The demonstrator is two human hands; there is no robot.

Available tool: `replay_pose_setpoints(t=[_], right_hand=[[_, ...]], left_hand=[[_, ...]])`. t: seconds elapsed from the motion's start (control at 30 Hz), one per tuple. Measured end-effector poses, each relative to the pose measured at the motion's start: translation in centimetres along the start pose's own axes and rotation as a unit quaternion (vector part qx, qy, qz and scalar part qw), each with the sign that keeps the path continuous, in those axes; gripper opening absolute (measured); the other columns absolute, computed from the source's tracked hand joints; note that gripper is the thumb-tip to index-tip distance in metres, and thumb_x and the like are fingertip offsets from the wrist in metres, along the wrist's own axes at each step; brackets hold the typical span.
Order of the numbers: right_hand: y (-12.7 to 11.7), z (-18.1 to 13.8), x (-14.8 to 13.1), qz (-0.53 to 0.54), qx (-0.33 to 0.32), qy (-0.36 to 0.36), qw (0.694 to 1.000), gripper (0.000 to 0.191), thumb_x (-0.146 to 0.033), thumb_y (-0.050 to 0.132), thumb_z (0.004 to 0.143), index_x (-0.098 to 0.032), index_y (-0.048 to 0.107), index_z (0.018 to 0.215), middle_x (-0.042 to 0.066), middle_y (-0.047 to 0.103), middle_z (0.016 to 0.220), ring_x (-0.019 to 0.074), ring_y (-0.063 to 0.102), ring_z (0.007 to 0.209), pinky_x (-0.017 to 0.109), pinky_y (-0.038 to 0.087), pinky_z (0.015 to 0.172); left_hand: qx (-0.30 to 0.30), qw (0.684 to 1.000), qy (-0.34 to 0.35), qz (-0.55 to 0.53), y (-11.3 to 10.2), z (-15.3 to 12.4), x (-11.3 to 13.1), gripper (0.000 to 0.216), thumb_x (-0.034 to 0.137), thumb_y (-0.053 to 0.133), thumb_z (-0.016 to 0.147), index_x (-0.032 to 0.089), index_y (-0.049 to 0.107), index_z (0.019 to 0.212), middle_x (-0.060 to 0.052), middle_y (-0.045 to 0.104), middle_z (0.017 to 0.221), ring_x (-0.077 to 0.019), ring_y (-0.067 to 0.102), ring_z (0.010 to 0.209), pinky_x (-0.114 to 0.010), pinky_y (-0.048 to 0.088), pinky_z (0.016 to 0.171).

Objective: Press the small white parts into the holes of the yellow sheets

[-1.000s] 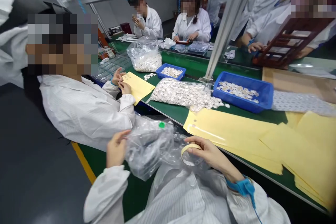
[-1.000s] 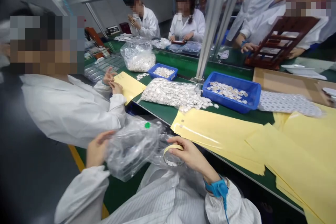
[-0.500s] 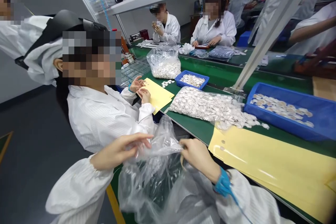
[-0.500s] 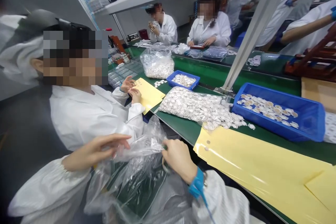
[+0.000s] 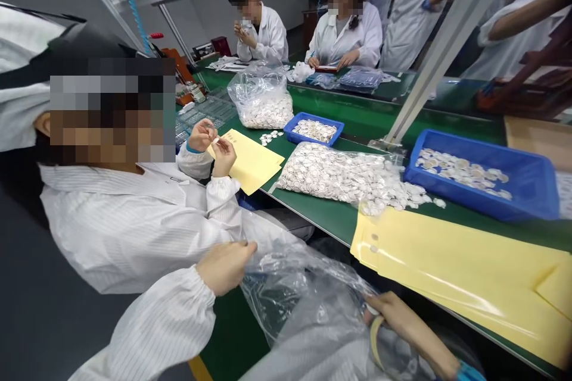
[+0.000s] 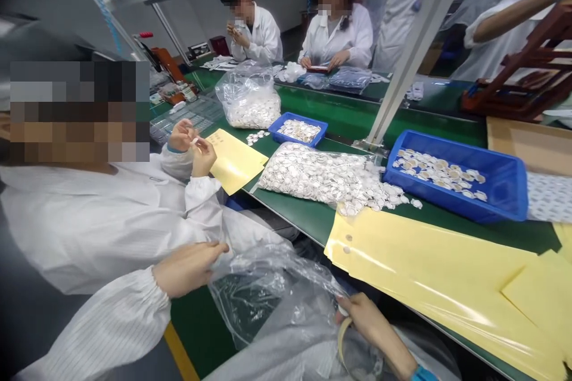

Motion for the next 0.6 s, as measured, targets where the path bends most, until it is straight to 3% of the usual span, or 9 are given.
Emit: replay_pose_setpoints(t=[0.1,0.17,0.23,0.3,0.37,0.43,0.5,0.6], right_hand=[[0.9,-0.9,-2.0,0.097,-0.051,-0.004,0.994,0.062,-0.065,0.041,0.077,-0.011,0.065,0.059,-0.006,0.025,0.037,0.0071,0.018,0.038,0.025,0.015,0.046],[1.4,-1.5,-4.1,0.123,-0.080,-0.023,0.989,0.063,-0.067,0.042,0.076,-0.010,0.067,0.065,-0.008,0.022,0.035,0.0067,0.017,0.037,0.025,0.014,0.046],[1.8,-1.9,-5.8,0.140,-0.104,-0.049,0.983,0.063,-0.068,0.044,0.076,-0.010,0.069,0.070,-0.009,0.022,0.033,0.0067,0.019,0.036,0.024,0.015,0.045],[2.0,-1.9,-6.8,0.153,-0.106,-0.073,0.980,0.061,-0.069,0.047,0.074,-0.011,0.069,0.072,-0.008,0.024,0.033,0.0066,0.021,0.035,0.024,0.016,0.045],[1.9,-1.8,-7.0,0.159,-0.071,-0.086,0.981,0.061,-0.070,0.049,0.072,-0.012,0.066,0.065,-0.008,0.026,0.034,0.0063,0.022,0.036,0.024,0.015,0.045],[1.6,-1.7,-6.6,0.160,-0.026,-0.082,0.983,0.064,-0.073,0.048,0.071,-0.013,0.062,0.056,-0.007,0.027,0.034,0.0061,0.022,0.036,0.024,0.013,0.045],[1.4,-2.0,-6.3,0.159,-0.002,-0.072,0.985,0.065,-0.074,0.047,0.071,-0.013,0.057,0.050,-0.007,0.027,0.035,0.0056,0.020,0.037,0.024,0.011,0.045],[1.6,-2.4,-6.9,0.179,-0.010,-0.098,0.979,0.062,-0.071,0.048,0.074,-0.013,0.060,0.056,-0.007,0.027,0.038,0.0056,0.021,0.039,0.024,0.012,0.045]], left_hand=[[0.084,0.992,-0.025,-0.089,0.5,1.4,-0.7,0.016,0.024,0.048,0.080,0.022,0.060,0.090,-0.004,0.065,0.089,-0.0232,0.062,0.082,-0.031,0.042,0.069],[0.154,0.971,-0.040,-0.178,1.2,3.4,-1.0,0.015,0.029,0.046,0.082,0.020,0.058,0.078,-0.005,0.065,0.081,-0.0216,0.062,0.078,-0.031,0.042,0.069],[0.253,0.913,-0.069,-0.311,1.8,5.6,-1.7,0.019,0.032,0.044,0.083,0.019,0.054,0.073,-0.005,0.064,0.074,-0.0198,0.061,0.073,-0.030,0.043,0.067],[0.342,0.818,-0.104,-0.451,2.2,7.9,-2.8,0.024,0.037,0.040,0.084,0.018,0.052,0.075,-0.003,0.061,0.065,-0.0169,0.058,0.064,-0.028,0.044,0.062],[0.380,0.754,-0.143,-0.517,2.3,10.0,-3.8,0.027,0.040,0.041,0.084,0.017,0.053,0.075,0.001,0.052,0.054,-0.0140,0.051,0.052,-0.026,0.042,0.055],[0.391,0.744,-0.177,-0.512,1.9,11.5,-4.6,0.027,0.040,0.050,0.080,0.015,0.055,0.069,0.003,0.045,0.048,-0.0126,0.046,0.050,-0.026,0.037,0.053],[0.405,0.761,-0.210,-0.461,1.2,12.2,-5.4,0.027,0.037,0.061,0.074,0.015,0.055,0.060,0.002,0.045,0.049,-0.0129,0.046,0.054,-0.026,0.034,0.055],[0.448,0.780,-0.255,-0.355,0.1,12.3,-6.6,0.031,0.039,0.064,0.073,0.015,0.053,0.057,0.000,0.047,0.052,-0.0132,0.046,0.059,-0.027,0.031,0.059]])
Point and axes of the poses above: each hand's wrist, its own z-axis towards the middle knuckle, its own y-axis out of the palm, x = y × z, the point moved 4 cm from there along z, towards the middle knuckle
